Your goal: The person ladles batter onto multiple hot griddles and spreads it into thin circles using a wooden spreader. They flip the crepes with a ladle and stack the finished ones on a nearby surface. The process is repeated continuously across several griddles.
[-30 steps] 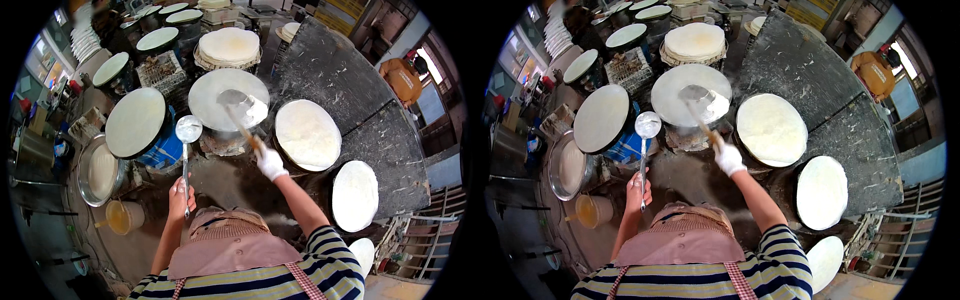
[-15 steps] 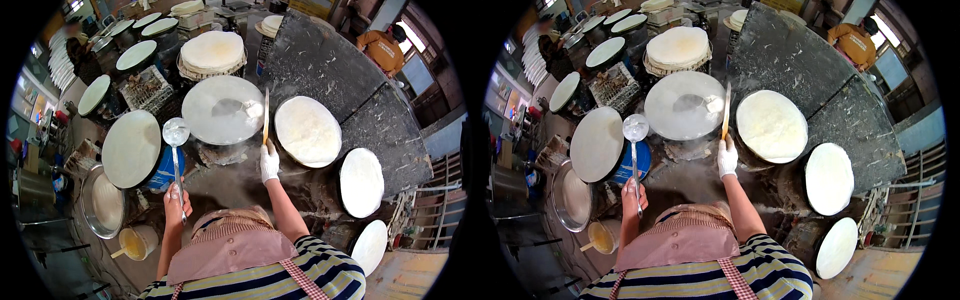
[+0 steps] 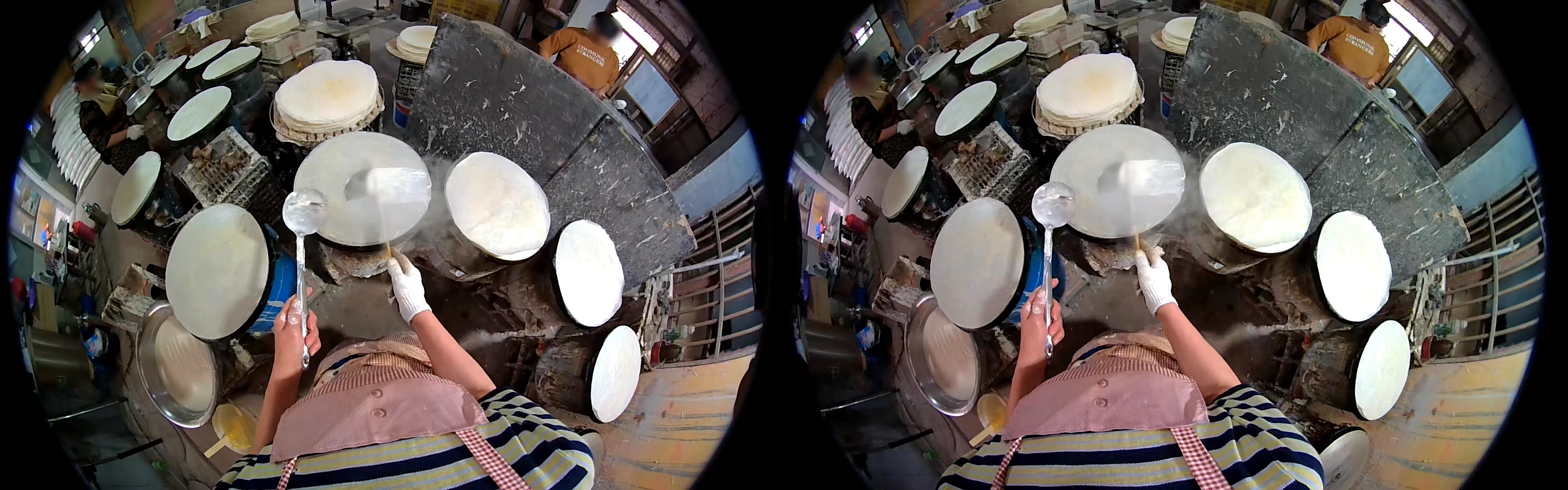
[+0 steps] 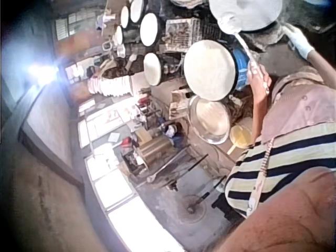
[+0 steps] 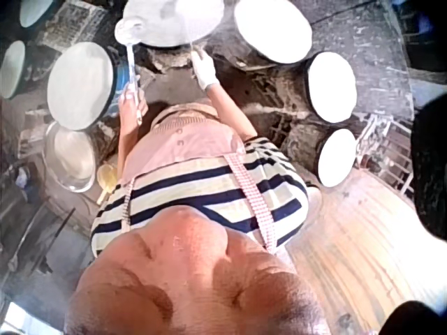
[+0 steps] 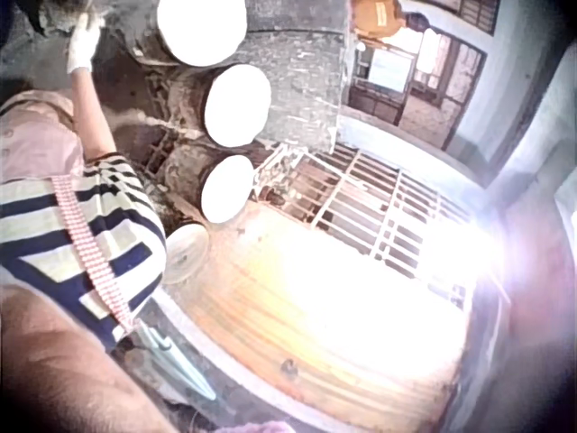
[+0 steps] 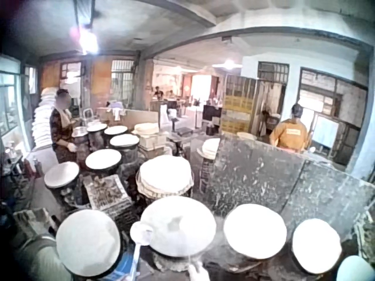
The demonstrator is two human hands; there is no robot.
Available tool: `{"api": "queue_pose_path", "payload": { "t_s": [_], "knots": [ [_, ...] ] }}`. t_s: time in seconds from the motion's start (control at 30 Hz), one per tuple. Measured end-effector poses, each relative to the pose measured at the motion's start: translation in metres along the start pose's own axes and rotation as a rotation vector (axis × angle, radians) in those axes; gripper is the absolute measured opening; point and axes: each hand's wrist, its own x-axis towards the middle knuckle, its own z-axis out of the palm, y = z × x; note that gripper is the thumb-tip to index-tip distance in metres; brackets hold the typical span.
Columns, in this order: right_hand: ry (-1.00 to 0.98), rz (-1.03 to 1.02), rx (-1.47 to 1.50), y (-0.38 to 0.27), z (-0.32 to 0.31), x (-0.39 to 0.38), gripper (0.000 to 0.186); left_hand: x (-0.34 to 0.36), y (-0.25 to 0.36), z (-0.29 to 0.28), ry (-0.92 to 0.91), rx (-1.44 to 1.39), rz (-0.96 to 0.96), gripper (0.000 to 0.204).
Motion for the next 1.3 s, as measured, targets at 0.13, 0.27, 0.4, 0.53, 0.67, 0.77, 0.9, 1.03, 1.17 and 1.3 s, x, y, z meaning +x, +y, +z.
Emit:
{"api": "queue_pose_path", "payload": {
  "t_s": [0.13, 0.27, 0.4, 0.53, 0.67, 0.77, 0.9, 1.03, 1.17, 1.3],
  "knots": [
    [0.130, 0.097, 0.180, -0.012, -0.017, 0.021, 0.037, -0.003, 0.007, -0.010, -0.017, -0.013, 0.001, 0.036],
    [0.051, -0.026, -0.069, 0.001, 0.003, 0.055, 0.039, 0.001, 0.008, -0.013, -0.051, -0.015, -0.011, 0.035],
    [-0.116, -0.164, -0.248, -0.005, 0.030, 0.065, 0.042, 0.001, 0.007, -0.016, -0.054, -0.039, -0.033, 0.033],
    [0.177, 0.044, 0.003, -0.004, 0.004, 0.034, 0.040, -0.003, -0.001, -0.026, -0.069, -0.035, -0.002, 0.035],
    [0.111, -0.075, -0.091, 0.024, 0.024, 0.010, 0.038, -0.002, -0.006, -0.025, -0.065, -0.050, -0.041, 0.035],
    [-0.064, -0.061, -0.067, 0.026, 0.032, 0.018, 0.037, 0.001, -0.009, -0.024, -0.063, -0.045, -0.041, 0.035],
    [-0.009, -0.034, 0.032, 0.000, 0.005, 0.063, 0.040, 0.001, -0.014, -0.024, -0.053, -0.034, -0.004, 0.035],
    [-0.209, 0.053, -0.039, -0.025, -0.005, 0.072, 0.039, 0.008, -0.015, -0.018, -0.014, -0.037, -0.020, 0.034],
    [-0.372, 0.141, -0.162, -0.030, -0.023, 0.040, 0.038, 0.015, -0.017, -0.015, 0.047, -0.001, -0.027, 0.037],
    [-0.313, 0.144, 0.000, -0.030, -0.041, 0.059, 0.038, 0.044, -0.013, -0.006, 0.055, -0.007, -0.009, 0.030]
  ]
}}
